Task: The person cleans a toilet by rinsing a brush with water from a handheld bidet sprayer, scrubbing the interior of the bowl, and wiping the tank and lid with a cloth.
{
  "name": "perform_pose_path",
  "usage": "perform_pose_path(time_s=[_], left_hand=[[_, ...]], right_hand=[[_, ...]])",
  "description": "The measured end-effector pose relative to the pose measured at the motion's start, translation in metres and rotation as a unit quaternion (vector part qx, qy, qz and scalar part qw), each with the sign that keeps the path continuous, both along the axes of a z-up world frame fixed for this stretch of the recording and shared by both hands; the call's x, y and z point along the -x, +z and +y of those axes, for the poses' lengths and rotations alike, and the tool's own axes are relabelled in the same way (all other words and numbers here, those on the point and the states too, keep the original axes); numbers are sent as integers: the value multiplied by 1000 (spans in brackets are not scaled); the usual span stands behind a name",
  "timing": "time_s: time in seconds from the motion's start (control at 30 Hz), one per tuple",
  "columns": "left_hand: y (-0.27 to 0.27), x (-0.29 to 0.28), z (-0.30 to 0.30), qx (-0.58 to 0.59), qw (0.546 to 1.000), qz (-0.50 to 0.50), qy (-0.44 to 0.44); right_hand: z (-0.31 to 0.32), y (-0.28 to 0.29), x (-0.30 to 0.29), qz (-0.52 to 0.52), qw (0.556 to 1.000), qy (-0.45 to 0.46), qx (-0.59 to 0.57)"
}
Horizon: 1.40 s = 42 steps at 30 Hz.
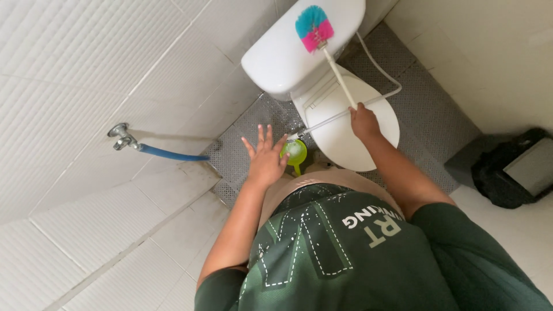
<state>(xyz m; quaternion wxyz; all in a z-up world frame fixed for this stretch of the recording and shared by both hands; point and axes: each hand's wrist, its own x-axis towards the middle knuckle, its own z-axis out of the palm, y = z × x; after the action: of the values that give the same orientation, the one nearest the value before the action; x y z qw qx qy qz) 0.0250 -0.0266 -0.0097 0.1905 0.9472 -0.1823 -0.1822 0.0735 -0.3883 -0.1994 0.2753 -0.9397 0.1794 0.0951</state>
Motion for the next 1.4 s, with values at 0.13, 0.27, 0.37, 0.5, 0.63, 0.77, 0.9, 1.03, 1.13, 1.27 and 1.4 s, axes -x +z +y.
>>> perform_pose_path(time_s=[0.13, 0.27, 0.37, 0.5, 0.63, 0.77, 0.9, 1.03, 1.13, 1.27, 1.4], left_hand=[[-1, -3, -9, -15, 1000, -2, -10], [0, -1, -19, 0, 1000, -12, -6], [-1, 0, -28, 1, 1000, -1, -12], [2, 1, -35, -13, 1000, 7, -14], [5, 4, -40, -8, 1000, -10, -1], [-1, 10, -49, -16, 1000, 14, -5], [-9, 12, -51, -15, 1000, 23, -3], [-8, 14, -52, -11, 1000, 19, 13], [-10, 18, -55, -10, 1000, 19, 13], [-16, 21, -61, -4, 1000, 10, 14], [-15, 16, -62, 1, 1000, -15, 18]], right_hand=[[-30, 21, -25, -31, 997, -72, -17], [-18, 19, -17, -28, 997, -54, -41], [6, 12, 29, 2, 1000, 25, -7], [-18, 15, 13, 4, 999, 30, 45], [-41, 19, -22, -18, 991, -108, -83], [-22, -9, 32, 0, 999, 11, -31], [-16, -16, 62, 75, 987, 133, 58], [-45, 6, 1, -33, 999, -37, -21], [-49, 21, -10, -8, 990, -106, -92], [-20, -1, 42, 9, 996, 84, 2], [-36, -4, 37, 23, 994, 95, 41]])
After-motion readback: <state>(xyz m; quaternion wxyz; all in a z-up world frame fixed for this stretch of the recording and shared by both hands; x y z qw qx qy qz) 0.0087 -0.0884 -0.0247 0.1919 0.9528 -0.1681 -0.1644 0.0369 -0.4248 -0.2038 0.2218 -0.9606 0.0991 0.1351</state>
